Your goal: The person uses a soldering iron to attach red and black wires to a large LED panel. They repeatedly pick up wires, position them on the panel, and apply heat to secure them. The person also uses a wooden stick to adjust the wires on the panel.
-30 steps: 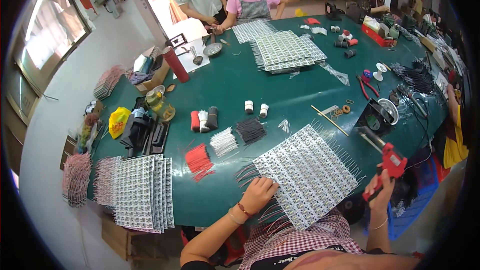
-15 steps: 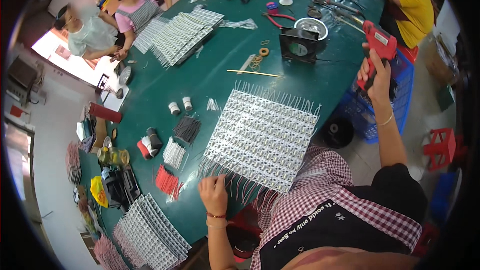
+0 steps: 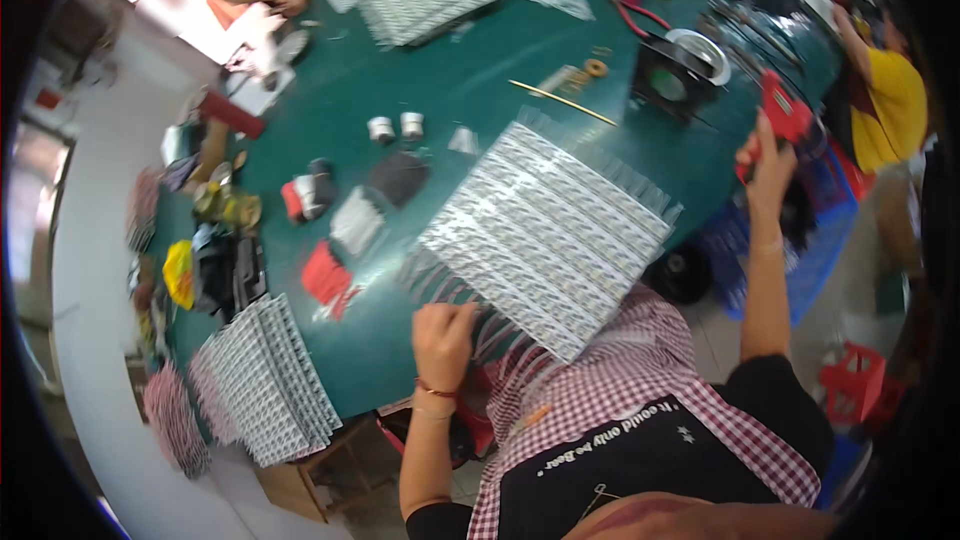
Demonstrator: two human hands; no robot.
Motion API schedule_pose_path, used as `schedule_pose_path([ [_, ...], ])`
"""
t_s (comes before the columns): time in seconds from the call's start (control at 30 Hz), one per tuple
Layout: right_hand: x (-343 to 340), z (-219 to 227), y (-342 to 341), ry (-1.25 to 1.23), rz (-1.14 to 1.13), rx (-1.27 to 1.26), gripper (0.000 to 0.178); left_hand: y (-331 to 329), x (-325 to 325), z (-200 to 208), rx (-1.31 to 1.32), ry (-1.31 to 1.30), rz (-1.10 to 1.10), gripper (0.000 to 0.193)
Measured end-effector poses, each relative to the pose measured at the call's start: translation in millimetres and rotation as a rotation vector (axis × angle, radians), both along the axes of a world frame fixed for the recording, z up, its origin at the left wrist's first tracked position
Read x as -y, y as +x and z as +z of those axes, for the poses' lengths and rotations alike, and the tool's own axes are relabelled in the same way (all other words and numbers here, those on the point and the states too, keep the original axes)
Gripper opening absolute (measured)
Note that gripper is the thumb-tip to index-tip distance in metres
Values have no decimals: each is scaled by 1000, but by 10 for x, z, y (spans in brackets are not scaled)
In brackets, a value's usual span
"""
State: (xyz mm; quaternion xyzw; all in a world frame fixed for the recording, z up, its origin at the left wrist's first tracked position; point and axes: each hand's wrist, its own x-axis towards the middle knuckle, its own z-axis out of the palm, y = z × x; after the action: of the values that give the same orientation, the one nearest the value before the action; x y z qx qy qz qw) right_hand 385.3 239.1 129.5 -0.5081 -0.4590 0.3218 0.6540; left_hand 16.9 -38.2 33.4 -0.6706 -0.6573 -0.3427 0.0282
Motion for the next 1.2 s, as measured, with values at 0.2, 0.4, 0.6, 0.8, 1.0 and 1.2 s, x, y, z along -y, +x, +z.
schedule_pose_path([
  [0.2, 433, -77, 24, 90, 193, -155, 34, 456, -25, -39, 215, 82, -210, 19],
  [0.4, 1165, -251, 45, -236, 473, -372, 35, 873, 70, -30, 247, 134, -434, 28],
  [0.6, 1720, -392, -170, -494, 684, -502, 31, 846, 149, -43, 353, 112, -230, 29],
  [0.8, 1701, -555, -432, -517, 831, -653, 32, 943, 185, -41, 377, 177, -237, 28],
  [1.0, 1620, -533, -500, -512, 873, -708, 31, 1041, 291, -250, 397, 195, -224, 28],
  [1.2, 1630, -609, -473, -545, 851, -713, 31, 1126, 356, -169, 452, 162, -180, 27],
])
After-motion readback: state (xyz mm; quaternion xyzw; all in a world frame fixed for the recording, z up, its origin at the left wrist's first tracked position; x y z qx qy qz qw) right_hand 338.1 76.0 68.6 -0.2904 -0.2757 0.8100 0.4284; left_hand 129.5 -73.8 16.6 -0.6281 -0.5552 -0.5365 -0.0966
